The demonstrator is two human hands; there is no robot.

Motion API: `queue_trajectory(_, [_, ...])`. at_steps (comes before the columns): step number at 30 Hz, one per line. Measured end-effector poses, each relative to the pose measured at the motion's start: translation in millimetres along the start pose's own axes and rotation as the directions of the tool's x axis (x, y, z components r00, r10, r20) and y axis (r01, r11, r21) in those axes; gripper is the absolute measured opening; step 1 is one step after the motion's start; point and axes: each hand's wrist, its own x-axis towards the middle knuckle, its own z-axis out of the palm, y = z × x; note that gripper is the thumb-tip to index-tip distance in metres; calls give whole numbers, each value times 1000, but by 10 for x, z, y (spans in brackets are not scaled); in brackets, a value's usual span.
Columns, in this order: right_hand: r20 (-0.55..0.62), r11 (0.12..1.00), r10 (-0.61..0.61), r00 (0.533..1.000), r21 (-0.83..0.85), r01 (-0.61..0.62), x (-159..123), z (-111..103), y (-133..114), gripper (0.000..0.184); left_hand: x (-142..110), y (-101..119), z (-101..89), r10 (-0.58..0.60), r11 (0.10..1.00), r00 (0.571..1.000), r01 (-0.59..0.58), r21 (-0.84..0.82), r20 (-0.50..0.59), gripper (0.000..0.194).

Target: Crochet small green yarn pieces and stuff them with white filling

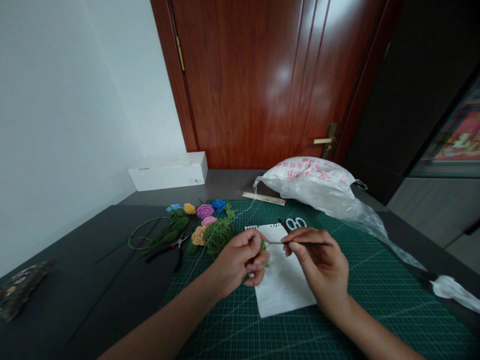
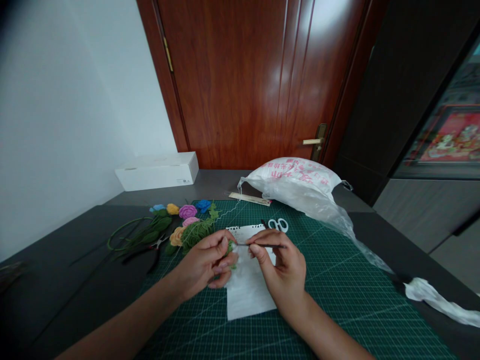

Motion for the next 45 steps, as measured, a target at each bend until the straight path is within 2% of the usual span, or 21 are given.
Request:
queue_trajectory(5, [19, 1000, -13, 1000, -18, 13, 1, 7, -19, 19, -12, 6, 22, -9, 1000, 1000, 9, 15, 15, 26])
queue_trajectory(12, [138, 988, -118, 983, -81, 130, -12, 43, -18, 22, -22, -1, 63, -5, 999, 999, 3, 45, 53, 31])
queue_trajectory(17, [42, 993, -62, 997, -99, 66, 0, 1, 10, 20, -1, 16, 26, 13, 999, 1000, -13, 52, 2, 28])
queue_trajectory(22, [-21, 1000, -11, 1000, -23, 11, -5, -21, -12, 19, -12, 47, 31, 23, 998, 999, -21, 54, -28, 29])
queue_trajectory(30, [38, 999, -47, 998, -21, 48, -20, -9, -22, 21, -13, 18, 12, 15, 998, 1000, -15, 60, 3, 29])
queue_trajectory(36, [27, 995, -89, 996, -43, 90, -1, -8, -61, 20, -16, 27, 19, 12, 998, 1000, -12, 64, 2, 30])
queue_trajectory(41, [52, 995, -74, 996, -69, 77, 5, 4, -58, 19, -26, 37, 52, -1, 997, 1000, 1, 79, -5, 30])
queue_trajectory(45, [131, 983, -130, 983, -111, 145, 24, 7, -58, 20, -18, 24, 47, -3, 994, 1000, 0, 112, 27, 32])
